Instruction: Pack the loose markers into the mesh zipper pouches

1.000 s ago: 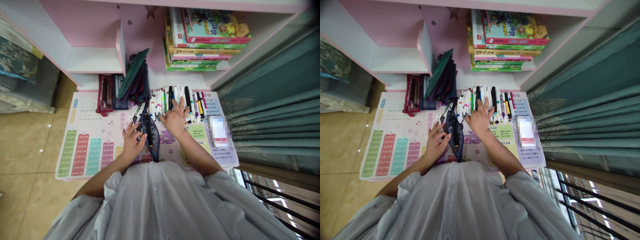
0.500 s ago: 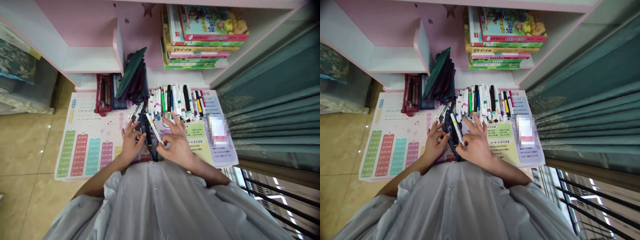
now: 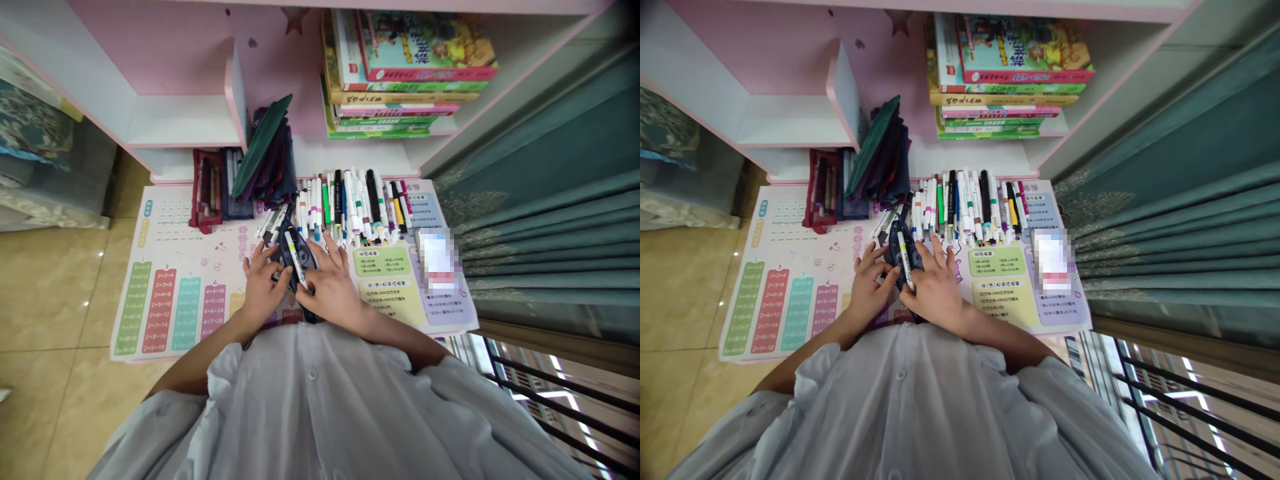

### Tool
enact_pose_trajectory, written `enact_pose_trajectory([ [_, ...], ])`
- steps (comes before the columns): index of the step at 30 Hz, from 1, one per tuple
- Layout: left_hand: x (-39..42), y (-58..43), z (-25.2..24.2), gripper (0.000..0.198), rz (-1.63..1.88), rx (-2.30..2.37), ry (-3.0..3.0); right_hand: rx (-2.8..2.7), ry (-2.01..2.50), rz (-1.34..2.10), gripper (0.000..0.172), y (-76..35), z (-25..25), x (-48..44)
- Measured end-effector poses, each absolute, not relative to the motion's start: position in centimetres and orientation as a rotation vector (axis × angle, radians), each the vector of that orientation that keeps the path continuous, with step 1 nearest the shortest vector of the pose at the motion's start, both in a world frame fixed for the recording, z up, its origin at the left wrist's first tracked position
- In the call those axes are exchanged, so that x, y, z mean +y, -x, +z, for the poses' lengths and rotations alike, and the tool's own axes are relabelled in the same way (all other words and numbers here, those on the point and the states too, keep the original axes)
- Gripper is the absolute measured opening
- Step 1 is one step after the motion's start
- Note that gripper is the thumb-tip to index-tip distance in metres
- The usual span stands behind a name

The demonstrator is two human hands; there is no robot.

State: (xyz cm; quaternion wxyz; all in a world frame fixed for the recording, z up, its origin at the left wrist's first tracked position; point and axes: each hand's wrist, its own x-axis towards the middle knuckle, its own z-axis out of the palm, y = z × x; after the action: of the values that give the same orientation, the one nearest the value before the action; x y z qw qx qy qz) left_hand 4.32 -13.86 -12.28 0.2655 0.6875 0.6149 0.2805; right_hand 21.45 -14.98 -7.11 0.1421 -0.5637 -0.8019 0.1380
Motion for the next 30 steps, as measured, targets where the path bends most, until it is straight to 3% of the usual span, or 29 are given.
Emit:
enact_pose_trajectory([
  [19,-13.7,-4.3,-11.8,0.022,0.748,1.661,-1.843,-2.349,1.639,0.405,0.022,-21.1,-7.9,-14.1],
  [23,-13.8,-4.2,-12.0,0.022,0.743,1.665,-1.839,-2.217,1.616,0.255,0.030,-21.8,-7.8,-12.4],
  [30,-13.9,-4.2,-12.0,0.024,0.761,1.653,-1.850,-2.033,1.966,-0.062,0.031,-23.1,-9.0,-5.8],
])
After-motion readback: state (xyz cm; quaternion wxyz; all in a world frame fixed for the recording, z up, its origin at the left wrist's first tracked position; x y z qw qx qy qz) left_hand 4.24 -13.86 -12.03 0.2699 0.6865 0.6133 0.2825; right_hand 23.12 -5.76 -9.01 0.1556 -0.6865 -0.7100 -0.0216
